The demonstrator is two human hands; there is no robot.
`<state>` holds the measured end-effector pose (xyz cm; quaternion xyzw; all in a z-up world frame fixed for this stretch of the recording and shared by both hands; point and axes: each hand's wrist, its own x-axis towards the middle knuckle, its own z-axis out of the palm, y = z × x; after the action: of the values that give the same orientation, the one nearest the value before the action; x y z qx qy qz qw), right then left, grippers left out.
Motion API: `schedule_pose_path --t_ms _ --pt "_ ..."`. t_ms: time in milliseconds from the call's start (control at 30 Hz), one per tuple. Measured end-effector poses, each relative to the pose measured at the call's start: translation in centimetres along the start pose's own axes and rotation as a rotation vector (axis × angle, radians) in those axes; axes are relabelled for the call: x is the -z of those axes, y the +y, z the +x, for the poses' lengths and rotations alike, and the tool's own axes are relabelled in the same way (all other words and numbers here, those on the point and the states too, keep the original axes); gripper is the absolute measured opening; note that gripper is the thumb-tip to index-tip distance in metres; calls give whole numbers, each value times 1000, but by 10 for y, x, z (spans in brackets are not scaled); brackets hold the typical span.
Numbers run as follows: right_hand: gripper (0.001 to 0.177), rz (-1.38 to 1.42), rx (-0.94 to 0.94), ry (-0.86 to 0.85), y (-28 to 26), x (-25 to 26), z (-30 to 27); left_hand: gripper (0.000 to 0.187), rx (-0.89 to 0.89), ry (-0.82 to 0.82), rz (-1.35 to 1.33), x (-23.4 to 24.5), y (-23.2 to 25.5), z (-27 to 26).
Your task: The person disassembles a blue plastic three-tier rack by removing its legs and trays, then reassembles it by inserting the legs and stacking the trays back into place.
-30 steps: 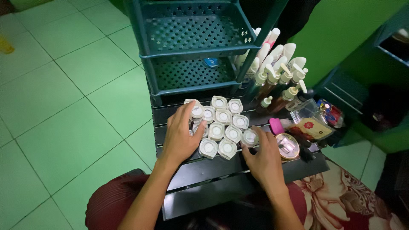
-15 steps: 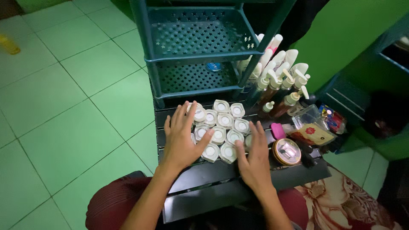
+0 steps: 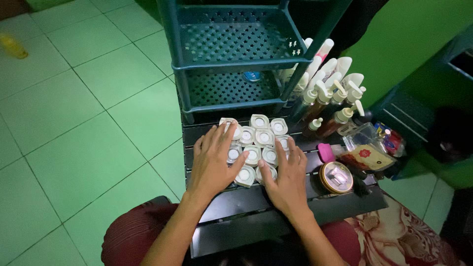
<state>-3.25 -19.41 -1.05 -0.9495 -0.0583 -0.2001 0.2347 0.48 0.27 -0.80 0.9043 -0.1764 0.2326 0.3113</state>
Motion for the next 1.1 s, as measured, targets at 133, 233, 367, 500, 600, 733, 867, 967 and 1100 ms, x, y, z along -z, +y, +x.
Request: schedule_pose_path --t_ms 133,233,367,500,600,733,867,967,1100 --pt "66 6 0 -8 -2 -1 4 71 -26 46 16 -3 -5 1" --pt "66 7 -2 1 -2 -3 6 71 -34 51 30 -4 -7 3" --pt "64 -2 6 13 -1 -7 9 70 -40 45 21 -3 -10 6" --pt "62 18 -5 32 1 -8 8 69 -57 61 -11 -1 -8 7" --pt "59 -13 2 40 1 -9 9 72 -30 32 -53 6 -4 7" --pt "57 -1 15 58 0 -10 5 105 4 -76 90 23 10 6" --pt "55 17 27 84 2 -12 4 143 39 -274 107 38 22 3" --pt "54 31 33 84 4 -13 3 152 35 -334 112 37 19 3" --pt "52 52 32 79 4 -13 3 144 6 -297 96 29 10 2"
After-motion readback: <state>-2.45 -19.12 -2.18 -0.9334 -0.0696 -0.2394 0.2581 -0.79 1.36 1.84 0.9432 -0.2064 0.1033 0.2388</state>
